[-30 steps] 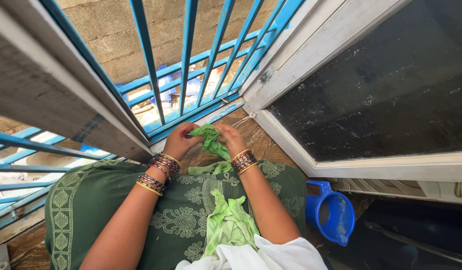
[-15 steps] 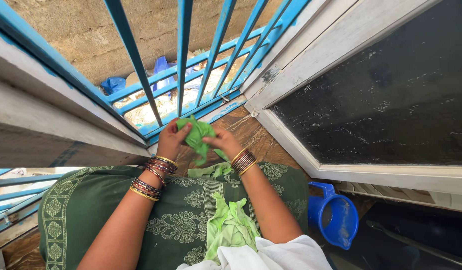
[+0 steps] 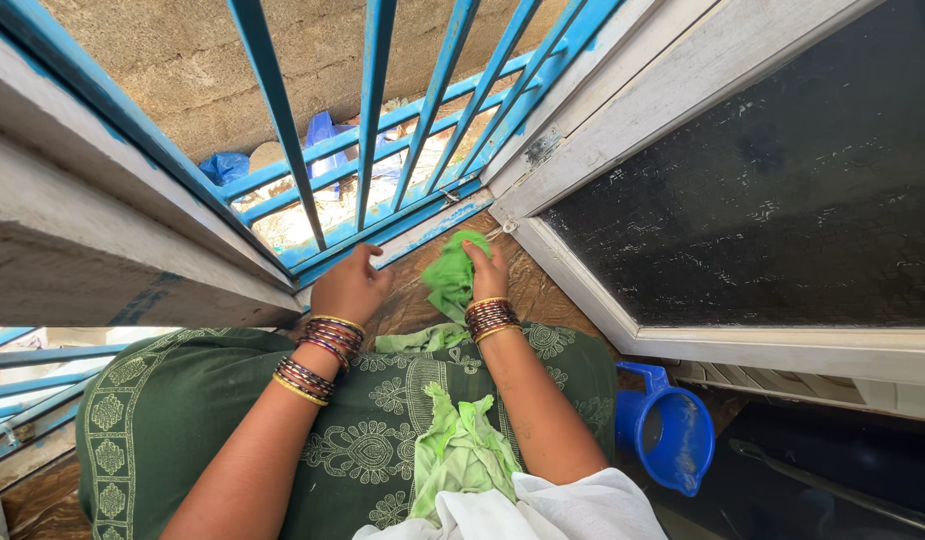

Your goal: The person sits on the floor and cleans a blue metal window grill and the adjacent glass pane using a green cloth and water from a blue plastic jug. They repeatedly dip the cloth into the jug, wring it out, and wipe the grill bars and the glass surface.

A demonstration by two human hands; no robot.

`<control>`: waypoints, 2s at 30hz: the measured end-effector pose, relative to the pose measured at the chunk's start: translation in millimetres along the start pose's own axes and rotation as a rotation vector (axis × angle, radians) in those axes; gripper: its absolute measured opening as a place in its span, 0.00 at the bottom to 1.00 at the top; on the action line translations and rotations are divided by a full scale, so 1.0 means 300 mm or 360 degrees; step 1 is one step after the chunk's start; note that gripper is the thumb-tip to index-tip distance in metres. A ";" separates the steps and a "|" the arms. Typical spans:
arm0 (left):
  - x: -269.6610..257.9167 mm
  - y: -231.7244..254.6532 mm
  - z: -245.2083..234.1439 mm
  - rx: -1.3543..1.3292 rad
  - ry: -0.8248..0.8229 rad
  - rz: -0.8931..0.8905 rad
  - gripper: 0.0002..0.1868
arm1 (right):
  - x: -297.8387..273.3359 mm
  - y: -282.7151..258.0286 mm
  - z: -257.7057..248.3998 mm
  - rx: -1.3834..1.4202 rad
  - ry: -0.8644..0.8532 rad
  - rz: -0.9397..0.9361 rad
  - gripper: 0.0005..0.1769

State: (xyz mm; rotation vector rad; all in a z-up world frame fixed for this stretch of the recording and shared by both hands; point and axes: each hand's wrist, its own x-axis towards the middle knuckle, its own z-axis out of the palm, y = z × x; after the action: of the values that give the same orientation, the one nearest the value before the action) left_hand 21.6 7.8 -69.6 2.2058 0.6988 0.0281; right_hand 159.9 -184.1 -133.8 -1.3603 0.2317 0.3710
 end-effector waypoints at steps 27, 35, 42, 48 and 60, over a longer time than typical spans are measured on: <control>0.058 -0.102 0.017 -0.1826 0.0135 0.0037 0.30 | -0.164 0.172 0.270 -0.3162 -0.1154 -0.0902 0.41; 0.057 -0.099 0.020 -0.1804 0.0174 0.0020 0.31 | 0.179 0.081 0.052 -0.2755 -0.0162 -0.0532 0.38; 0.068 -0.102 0.039 -0.1835 0.0149 0.0010 0.31 | 0.060 0.369 0.167 -0.2734 -0.0568 -0.1281 0.18; 0.061 -0.098 0.040 -0.1700 0.0176 0.0040 0.29 | 0.034 0.310 0.197 -0.2479 -0.0645 -0.1065 0.13; 0.080 -0.120 0.068 -0.1828 0.0014 -0.0010 0.32 | -0.011 0.273 0.292 -0.2403 -0.0683 -0.1109 0.07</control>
State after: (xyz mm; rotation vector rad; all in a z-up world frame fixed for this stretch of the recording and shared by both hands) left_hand 29.8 24.3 -113.9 1.0972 0.4925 0.3460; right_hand 120.4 -85.3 -189.3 -2.6152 -1.0860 0.1946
